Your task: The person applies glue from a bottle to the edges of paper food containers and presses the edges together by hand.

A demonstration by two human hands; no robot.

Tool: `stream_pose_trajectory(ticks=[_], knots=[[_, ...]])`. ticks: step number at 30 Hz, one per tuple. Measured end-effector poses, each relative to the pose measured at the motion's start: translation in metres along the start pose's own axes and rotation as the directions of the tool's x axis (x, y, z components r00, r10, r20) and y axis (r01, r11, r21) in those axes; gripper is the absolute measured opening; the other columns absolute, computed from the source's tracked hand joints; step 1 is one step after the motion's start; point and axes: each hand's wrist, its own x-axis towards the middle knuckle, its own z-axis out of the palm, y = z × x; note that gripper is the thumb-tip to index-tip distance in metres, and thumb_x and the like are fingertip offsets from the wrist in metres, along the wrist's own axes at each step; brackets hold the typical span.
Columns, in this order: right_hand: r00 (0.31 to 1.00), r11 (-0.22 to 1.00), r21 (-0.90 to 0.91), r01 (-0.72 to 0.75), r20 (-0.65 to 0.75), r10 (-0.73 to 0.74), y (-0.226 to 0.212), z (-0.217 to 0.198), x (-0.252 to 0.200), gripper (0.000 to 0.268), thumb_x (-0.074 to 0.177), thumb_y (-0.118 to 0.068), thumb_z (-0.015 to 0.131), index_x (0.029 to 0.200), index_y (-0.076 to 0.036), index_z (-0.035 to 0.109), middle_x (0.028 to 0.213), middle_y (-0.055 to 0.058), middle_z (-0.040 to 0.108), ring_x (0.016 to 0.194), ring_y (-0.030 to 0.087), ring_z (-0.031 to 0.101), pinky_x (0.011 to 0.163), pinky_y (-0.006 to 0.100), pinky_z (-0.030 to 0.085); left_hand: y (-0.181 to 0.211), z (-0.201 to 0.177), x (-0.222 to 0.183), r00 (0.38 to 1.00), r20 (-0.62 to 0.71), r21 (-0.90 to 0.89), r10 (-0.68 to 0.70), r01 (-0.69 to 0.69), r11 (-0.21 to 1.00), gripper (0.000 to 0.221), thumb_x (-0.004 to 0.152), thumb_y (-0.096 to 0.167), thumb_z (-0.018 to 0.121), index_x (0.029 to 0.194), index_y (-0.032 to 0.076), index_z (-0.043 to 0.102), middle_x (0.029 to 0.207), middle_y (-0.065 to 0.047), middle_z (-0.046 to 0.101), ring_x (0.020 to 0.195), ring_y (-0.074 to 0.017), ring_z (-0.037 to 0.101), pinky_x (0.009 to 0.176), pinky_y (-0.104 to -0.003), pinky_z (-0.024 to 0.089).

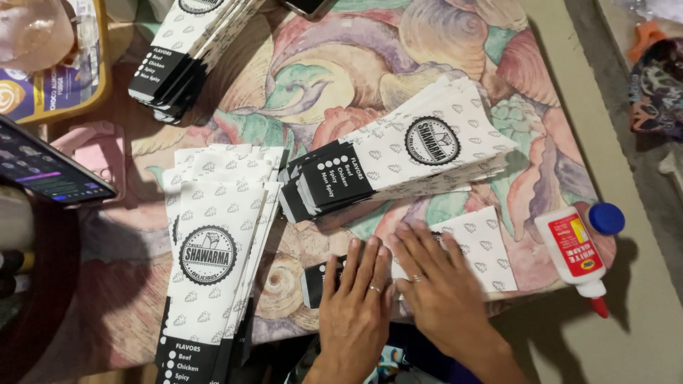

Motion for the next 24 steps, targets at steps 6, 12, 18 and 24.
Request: stream_pose_trajectory(ticks=[6, 12, 18, 24], knots=[[0.957, 0.973, -0.006, -0.232, 0.178, 0.229, 0.046, -0.009, -0.022, 0.091, 0.095, -0.062, 0.038, 0.165, -0.011, 0.009, 0.175, 0.009, 0.004, 0.159, 0.024, 0.003, 0.123, 0.049, 0.007, -0.03, -0.017, -0.026, 0.997, 0.03, 0.147, -0.068, 0.063, 0.987, 0.058, 0.106, 0.041, 0.047, 0.153, 0.008, 0.043, 0.164, -0.009, 0.039, 0.155, -0.0254, 0.029, 0.128, -0.048, 0.016], [0.993, 0.992, 0.029, -0.121, -0.014, 0.121, 0.069, -0.011, -0.049, 0.064, 0.101, -0.029, 0.041, 0.16, -0.004, 0.033, 0.17, 0.014, 0.03, 0.159, 0.031, 0.026, 0.128, 0.048, 0.021, -0.03, -0.022, -0.043, 0.98, 0.049, 0.222, -0.194, 0.179, 0.959, 0.063, 0.102, 0.023, 0.043, 0.16, 0.003, 0.029, 0.169, -0.013, 0.029, 0.158, -0.0293, 0.025, 0.128, -0.05, 0.02], [0.99, 0.954, 0.271, -0.13, -0.01, 0.137, 0.074, -0.033, -0.054, 0.081, 0.076, 0.034, 0.042, 0.15, 0.001, 0.045, 0.167, 0.019, 0.035, 0.152, 0.03, 0.04, 0.124, 0.03, 0.041, 0.009, -0.003, -0.025, 0.983, -0.184, -0.157, -0.021, -0.009, 0.988, 0.046, 0.101, 0.002, 0.049, 0.147, -0.002, 0.049, 0.151, -0.026, 0.052, 0.144, -0.0436, 0.048, 0.121, -0.064, 0.032], [0.898, 0.968, 0.23, -0.104, -0.397, 0.191, 0.08, -0.058, -0.016, 0.026, 0.104, 0.014, 0.055, 0.126, 0.013, 0.069, 0.132, 0.026, 0.07, 0.122, 0.036, 0.068, 0.116, 0.043, 0.049, 0.016, -0.043, -0.02, 0.928, -0.354, -0.215, 0.118, -0.204, 0.955, 0.026, 0.108, 0.008, 0.055, 0.128, -0.004, 0.066, 0.094, -0.013, 0.078, 0.095, -0.036, 0.077, 0.069, -0.043, 0.055]])
